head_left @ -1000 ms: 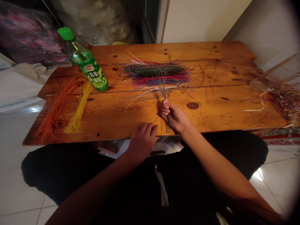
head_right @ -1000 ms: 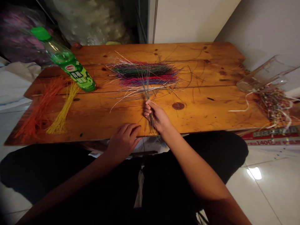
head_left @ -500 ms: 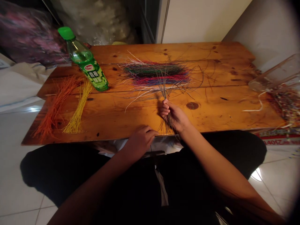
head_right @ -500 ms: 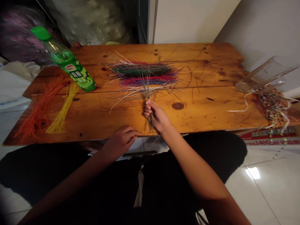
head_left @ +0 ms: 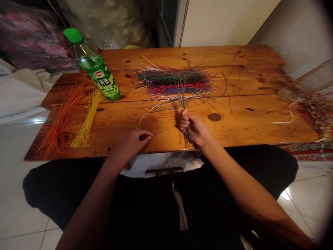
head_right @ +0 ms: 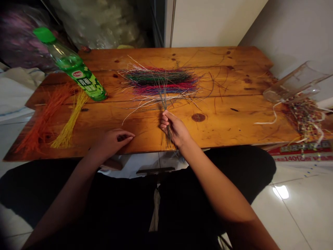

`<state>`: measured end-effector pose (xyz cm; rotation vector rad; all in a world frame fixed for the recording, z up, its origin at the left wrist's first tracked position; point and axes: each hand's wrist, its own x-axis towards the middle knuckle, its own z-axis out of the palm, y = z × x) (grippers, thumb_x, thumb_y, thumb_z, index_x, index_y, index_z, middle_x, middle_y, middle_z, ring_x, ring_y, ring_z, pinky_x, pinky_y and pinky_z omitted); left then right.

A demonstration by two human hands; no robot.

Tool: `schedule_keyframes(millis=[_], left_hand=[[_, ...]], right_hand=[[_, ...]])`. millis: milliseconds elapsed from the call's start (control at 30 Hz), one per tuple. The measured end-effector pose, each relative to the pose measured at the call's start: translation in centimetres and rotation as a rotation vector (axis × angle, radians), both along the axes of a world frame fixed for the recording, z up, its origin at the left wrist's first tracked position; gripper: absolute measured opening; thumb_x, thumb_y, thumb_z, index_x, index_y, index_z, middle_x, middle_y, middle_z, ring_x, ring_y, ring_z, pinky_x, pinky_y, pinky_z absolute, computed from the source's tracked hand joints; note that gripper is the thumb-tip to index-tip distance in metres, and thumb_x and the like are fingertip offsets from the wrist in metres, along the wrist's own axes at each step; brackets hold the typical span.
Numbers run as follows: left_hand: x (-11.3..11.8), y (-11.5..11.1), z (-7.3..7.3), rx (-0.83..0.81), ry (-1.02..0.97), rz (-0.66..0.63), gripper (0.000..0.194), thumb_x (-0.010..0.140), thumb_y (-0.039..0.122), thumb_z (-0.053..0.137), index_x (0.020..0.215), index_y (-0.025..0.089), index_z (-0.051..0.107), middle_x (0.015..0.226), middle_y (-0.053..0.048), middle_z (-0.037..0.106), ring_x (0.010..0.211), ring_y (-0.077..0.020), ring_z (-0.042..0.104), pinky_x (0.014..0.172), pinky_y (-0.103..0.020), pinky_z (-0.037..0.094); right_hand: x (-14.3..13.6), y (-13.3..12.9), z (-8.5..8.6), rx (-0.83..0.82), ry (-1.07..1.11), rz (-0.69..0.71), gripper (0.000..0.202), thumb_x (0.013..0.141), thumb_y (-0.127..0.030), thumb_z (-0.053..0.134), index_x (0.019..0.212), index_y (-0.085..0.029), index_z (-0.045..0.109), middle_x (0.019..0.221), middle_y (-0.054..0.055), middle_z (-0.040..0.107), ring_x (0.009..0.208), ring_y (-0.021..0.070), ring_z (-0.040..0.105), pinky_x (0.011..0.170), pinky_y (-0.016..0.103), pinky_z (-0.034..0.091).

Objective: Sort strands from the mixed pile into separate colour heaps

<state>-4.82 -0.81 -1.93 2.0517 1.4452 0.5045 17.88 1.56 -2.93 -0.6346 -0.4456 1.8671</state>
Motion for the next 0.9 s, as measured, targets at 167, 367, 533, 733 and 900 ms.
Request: schedule_keyframes(millis=[167, 367, 533, 733, 900], left_hand=[[-0.4, 0.1, -0.1, 0.042, 0.022, 0.048, 0.007, 0.069, 0.020, 0.060, 0.071, 0.023, 0.067, 0.065, -0.002, 0.065, 0.053, -0.0146, 0.053, 0.053, -0.025, 0.039], [-0.7, -0.3, 0.4, -0.063, -0.096, 0.089, 0.013, 0.073, 0.027, 0.058, 0.081, 0.022, 0.067, 0.077, -0.003, 0.068, 0.064, -0.0154, 0.059, 0.059, -0.024, 0.043], [0.1, -0.6, 1.3, -0.070, -0.373, 0.245, 0.017, 0.070, 0.029, 0.062, 0.083, 0.019, 0.066, 0.078, -0.002, 0.066, 0.070, -0.0143, 0.059, 0.066, -0.024, 0.045], [-0.4, -0.4, 1.4, -0.171, -0.690, 0.265, 0.021, 0.064, 0.024, 0.069, 0.084, 0.018, 0.066, 0.080, -0.003, 0.064, 0.067, -0.0108, 0.056, 0.064, -0.022, 0.047], [-0.4, -0.1, 1.4, -0.289, -0.994, 0.425, 0.018, 0.060, 0.016, 0.070, 0.078, 0.015, 0.066, 0.072, -0.001, 0.060, 0.058, -0.0061, 0.053, 0.055, -0.016, 0.045]], right_hand=[[-0.1, -0.1, 0.0, -0.015, 0.017, -0.001, 0.017, 0.084, -0.012, 0.046, 0.068, -0.017, 0.049, 0.057, -0.006, 0.031, 0.045, 0.0031, 0.032, 0.042, 0.010, 0.034], [-0.2, -0.1, 0.0, -0.003, 0.036, -0.002, 0.019, 0.084, -0.009, 0.042, 0.069, -0.016, 0.049, 0.058, -0.006, 0.032, 0.046, 0.0031, 0.032, 0.043, 0.009, 0.035], [-0.2, 0.0, 0.1, 0.006, 0.013, 0.002, 0.017, 0.083, -0.009, 0.046, 0.068, -0.018, 0.048, 0.058, -0.006, 0.031, 0.046, 0.0033, 0.032, 0.042, 0.009, 0.034], [-0.2, -0.1, 0.3, -0.023, 0.005, -0.016, 0.019, 0.084, -0.009, 0.044, 0.067, -0.017, 0.049, 0.057, -0.006, 0.031, 0.046, 0.0036, 0.031, 0.042, 0.010, 0.034], [-0.2, -0.1, 0.2, 0.009, -0.039, -0.009, 0.020, 0.084, -0.012, 0.046, 0.065, -0.018, 0.049, 0.057, -0.006, 0.032, 0.045, 0.0041, 0.031, 0.043, 0.011, 0.035]])
